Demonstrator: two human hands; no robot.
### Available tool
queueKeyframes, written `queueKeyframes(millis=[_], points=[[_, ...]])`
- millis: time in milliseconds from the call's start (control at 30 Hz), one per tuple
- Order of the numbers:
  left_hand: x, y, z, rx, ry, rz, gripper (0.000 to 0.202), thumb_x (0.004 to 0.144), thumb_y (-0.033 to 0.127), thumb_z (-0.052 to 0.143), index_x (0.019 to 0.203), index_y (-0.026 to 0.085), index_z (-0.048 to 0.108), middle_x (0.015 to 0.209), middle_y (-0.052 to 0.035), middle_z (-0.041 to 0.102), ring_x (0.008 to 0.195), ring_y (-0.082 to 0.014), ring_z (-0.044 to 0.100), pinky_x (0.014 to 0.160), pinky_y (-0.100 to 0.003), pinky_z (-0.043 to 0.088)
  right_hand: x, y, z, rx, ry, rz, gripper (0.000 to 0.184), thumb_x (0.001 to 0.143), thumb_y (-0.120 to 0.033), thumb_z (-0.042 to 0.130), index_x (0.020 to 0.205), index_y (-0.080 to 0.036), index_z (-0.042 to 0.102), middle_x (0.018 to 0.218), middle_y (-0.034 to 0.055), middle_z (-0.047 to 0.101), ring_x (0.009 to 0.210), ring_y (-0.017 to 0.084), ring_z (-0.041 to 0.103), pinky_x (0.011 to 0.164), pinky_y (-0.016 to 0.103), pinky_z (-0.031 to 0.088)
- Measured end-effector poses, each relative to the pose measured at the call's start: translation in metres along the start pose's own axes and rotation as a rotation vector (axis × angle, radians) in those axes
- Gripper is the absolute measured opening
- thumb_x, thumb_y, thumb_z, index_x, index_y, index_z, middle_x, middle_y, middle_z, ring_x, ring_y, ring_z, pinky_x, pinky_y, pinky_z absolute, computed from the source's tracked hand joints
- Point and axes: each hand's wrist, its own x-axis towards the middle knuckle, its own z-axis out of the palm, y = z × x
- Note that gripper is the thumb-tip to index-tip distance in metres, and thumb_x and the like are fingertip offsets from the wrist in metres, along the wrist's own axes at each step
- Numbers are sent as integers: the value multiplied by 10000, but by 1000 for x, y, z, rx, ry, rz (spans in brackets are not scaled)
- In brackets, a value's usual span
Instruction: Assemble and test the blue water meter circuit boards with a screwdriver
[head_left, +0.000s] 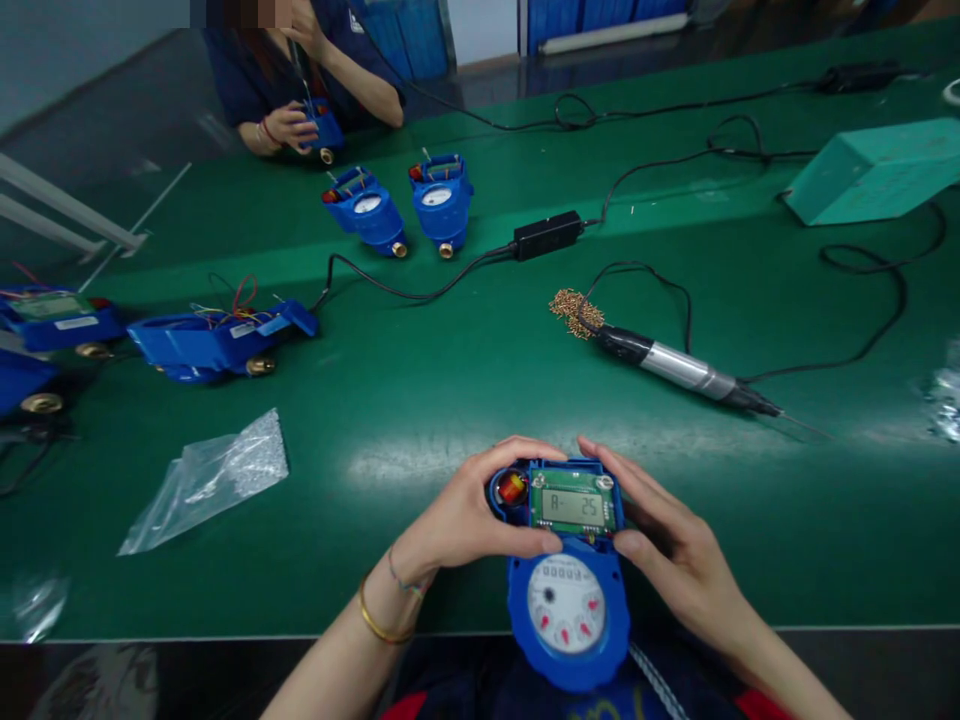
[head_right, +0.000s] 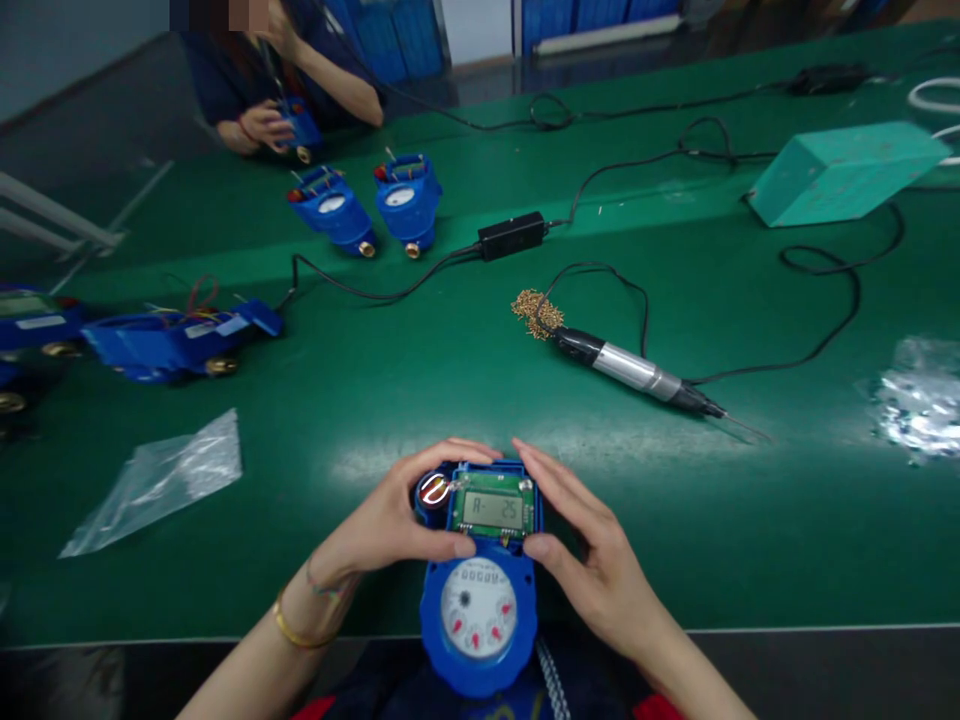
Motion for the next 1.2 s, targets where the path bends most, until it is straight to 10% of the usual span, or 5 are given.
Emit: queueKeyframes(millis=[467,1200], points=[[-2,-2,1,-64,-10,-35,616,692,271,887,1233,195,602,1325,-113,615,1239,-294,576,1041,-435,462,-5,6,2,-27,-60,-8,753,918,-451,641,1567,-373,267,1597,37,355,1482,279,310,1185,538,314],[-1,-2,8,-87,66,-1,589,649,275,891,1175,187,640,1203,-104,670,1112,-271,633,974,-416,486,-4,4,-1,-64,-32,-13,616,954,-386,577,1533,-345,373,1561,49,401,1456,293,341,1161,531,314]])
